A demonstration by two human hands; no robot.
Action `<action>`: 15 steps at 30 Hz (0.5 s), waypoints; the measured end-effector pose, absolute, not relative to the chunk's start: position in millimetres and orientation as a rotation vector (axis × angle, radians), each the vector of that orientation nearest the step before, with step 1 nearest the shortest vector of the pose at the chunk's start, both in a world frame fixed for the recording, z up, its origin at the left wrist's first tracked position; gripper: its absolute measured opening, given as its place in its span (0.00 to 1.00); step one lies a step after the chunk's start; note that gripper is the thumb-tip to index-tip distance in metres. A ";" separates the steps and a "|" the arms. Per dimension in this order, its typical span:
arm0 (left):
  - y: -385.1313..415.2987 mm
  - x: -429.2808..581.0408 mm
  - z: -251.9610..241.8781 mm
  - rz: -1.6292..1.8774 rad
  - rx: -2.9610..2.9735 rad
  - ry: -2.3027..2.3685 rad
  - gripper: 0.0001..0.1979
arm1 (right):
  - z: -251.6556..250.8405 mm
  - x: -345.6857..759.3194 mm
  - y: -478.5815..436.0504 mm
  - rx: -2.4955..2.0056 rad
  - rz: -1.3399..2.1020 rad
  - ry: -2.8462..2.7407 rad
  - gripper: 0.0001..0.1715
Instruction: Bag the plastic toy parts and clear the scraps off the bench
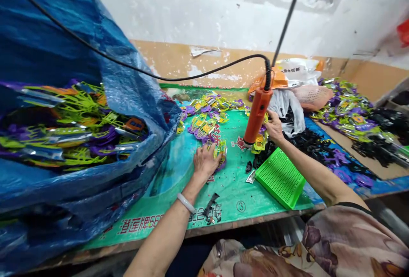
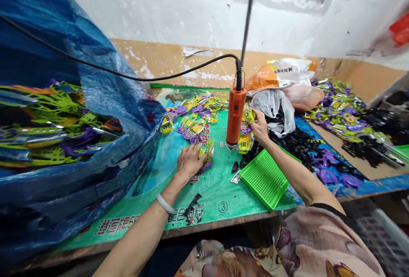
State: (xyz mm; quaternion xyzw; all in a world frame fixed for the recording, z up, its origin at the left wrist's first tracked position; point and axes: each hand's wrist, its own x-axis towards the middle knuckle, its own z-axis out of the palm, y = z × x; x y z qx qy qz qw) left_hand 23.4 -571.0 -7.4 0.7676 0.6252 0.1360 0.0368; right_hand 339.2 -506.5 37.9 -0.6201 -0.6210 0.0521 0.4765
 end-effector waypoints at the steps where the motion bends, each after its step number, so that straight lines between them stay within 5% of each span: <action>1: -571.8 25.0 -7.8 0.380 2.353 1.920 0.28 | 36.4 344.0 -513.7 -1.527 0.168 -1.438 0.35; 9: -579.7 40.3 -13.9 0.310 2.399 1.867 0.35 | 25.3 369.0 -569.2 -1.318 0.542 -1.186 0.47; 15: -584.4 56.8 -20.9 0.351 2.430 1.858 0.22 | 35.2 366.2 -642.2 -1.207 0.588 -1.085 0.45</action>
